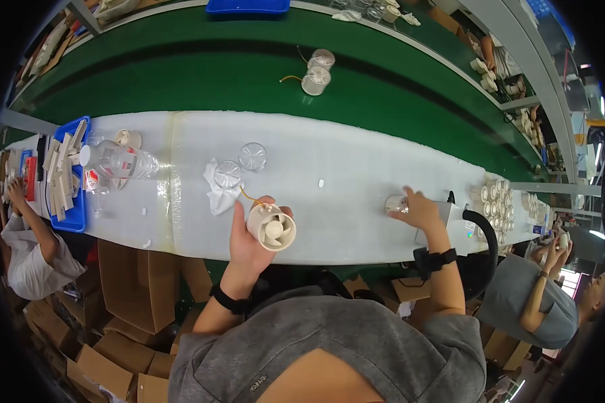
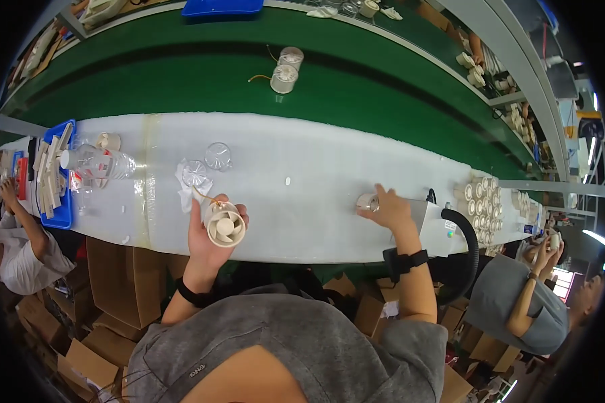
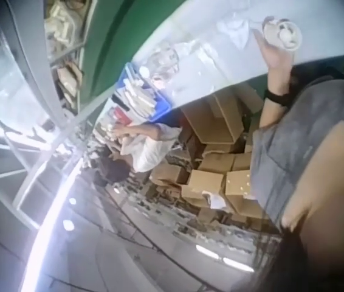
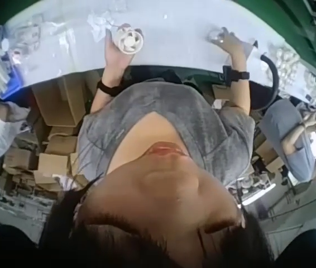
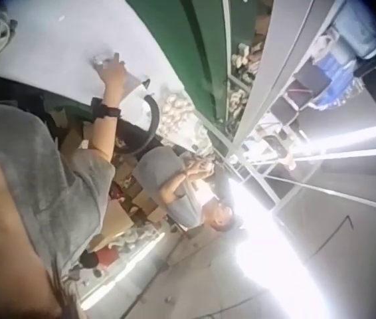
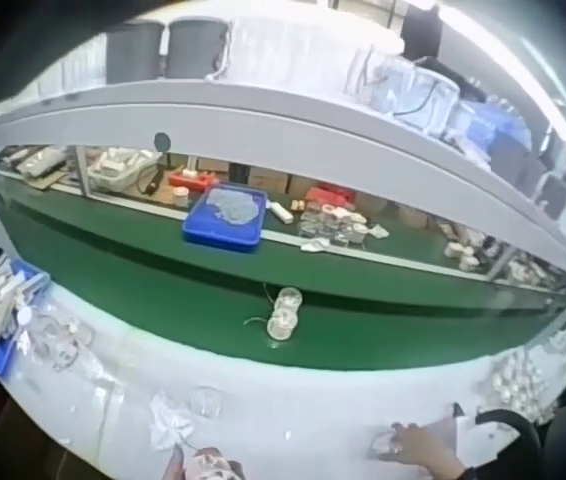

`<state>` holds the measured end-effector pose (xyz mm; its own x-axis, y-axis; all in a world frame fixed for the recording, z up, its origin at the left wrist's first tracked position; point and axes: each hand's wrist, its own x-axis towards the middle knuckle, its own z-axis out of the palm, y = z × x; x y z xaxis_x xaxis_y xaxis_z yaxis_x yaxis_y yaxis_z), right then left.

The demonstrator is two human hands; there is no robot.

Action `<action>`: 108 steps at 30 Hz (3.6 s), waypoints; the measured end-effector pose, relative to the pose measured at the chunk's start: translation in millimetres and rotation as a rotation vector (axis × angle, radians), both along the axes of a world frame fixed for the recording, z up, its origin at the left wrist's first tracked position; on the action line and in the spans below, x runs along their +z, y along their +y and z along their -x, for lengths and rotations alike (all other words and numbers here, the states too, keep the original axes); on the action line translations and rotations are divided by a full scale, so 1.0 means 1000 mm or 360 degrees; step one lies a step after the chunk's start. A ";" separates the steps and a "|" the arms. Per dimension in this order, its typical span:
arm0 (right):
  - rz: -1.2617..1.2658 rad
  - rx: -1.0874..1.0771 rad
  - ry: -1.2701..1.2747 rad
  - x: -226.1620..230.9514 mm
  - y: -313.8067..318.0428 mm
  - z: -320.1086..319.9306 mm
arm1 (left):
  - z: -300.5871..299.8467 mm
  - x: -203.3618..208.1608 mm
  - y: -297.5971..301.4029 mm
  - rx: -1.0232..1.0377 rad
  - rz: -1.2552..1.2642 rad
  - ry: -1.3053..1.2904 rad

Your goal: The person inserts a small fan into a clear plastic cup, secures it with a rubber band, and places the assembly into a cardboard box. Then, the person places clear plastic cups into plastic bags and packs them into a box before returning to the fan assembly.

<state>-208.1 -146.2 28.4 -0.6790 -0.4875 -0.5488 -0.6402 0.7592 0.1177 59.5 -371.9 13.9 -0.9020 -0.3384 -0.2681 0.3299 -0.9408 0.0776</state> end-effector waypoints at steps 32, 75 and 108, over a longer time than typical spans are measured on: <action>0.1537 0.0333 -0.0664 0.020 -0.146 -0.070 | -0.059 -0.007 0.042 0.0019 0.0260 -0.0494; 0.3881 -0.2486 -0.1351 -0.040 0.417 -0.303 | 0.118 -0.149 0.473 -0.1123 0.3618 0.0287; 0.2714 -0.2181 -0.0134 -0.071 0.343 -0.219 | 0.049 -0.046 0.360 -0.1136 0.2398 -0.0610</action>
<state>10.9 196.9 -42.7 -0.9344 0.2267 -0.2749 0.2676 -0.0629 -0.9615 10.4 -11.8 -32.1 -0.9402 -0.0649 -0.3343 -0.3392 0.0913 0.9363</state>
